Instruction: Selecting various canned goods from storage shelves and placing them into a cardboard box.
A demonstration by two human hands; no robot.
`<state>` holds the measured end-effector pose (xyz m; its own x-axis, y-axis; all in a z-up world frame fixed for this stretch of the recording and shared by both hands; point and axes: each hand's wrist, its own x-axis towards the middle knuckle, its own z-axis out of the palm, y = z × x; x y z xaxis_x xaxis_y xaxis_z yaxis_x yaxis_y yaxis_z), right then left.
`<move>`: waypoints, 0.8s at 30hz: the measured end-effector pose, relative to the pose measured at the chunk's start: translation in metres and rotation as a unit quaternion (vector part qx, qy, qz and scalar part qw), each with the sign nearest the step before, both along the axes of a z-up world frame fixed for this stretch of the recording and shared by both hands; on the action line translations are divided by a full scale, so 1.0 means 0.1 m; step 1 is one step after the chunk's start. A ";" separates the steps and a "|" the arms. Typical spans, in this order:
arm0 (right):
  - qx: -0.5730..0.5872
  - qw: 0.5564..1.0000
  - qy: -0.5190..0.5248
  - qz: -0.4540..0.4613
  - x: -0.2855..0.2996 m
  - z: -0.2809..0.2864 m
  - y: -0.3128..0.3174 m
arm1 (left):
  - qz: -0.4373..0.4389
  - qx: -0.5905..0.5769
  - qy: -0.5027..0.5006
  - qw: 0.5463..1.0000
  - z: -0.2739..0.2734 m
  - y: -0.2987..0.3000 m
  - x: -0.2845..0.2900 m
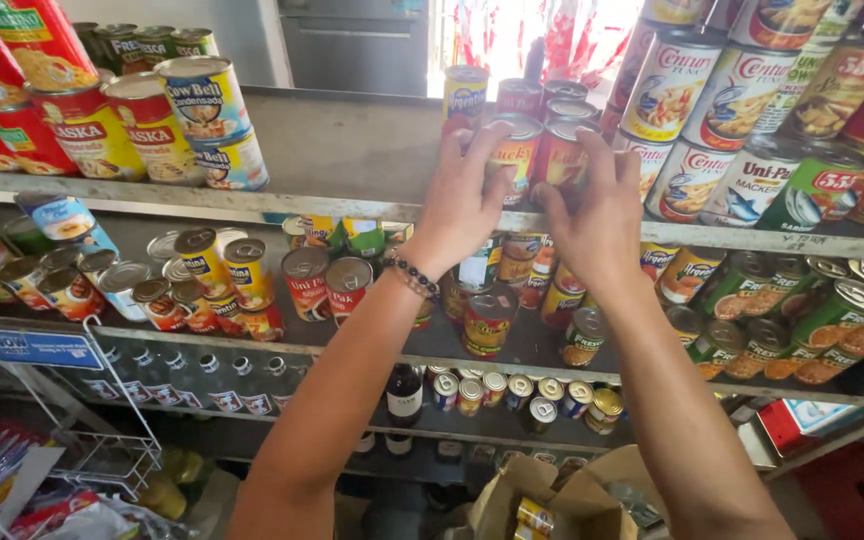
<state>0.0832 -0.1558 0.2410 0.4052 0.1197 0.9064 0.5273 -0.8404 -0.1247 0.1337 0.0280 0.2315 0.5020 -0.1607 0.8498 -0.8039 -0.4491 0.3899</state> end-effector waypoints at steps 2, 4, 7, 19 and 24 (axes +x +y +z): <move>0.034 0.999 0.041 -0.001 -0.02 -0.02 0.02 | -0.045 -0.022 -0.069 0.996 -0.07 0.02 0.09; 0.035 0.999 0.039 -0.003 0.00 -0.03 0.00 | -0.083 -0.045 -0.009 0.996 0.03 0.03 0.07; 0.011 1.000 -0.023 0.006 0.02 -0.08 0.00 | -0.117 -0.088 0.124 0.981 0.29 0.11 0.06; 0.126 0.990 -0.064 0.028 0.17 -0.33 0.04 | 0.134 -0.012 0.062 0.989 0.60 0.30 1.54; 0.157 0.986 -0.056 0.010 0.20 -0.38 0.04 | 0.129 -0.008 0.107 0.986 0.45 0.17 1.86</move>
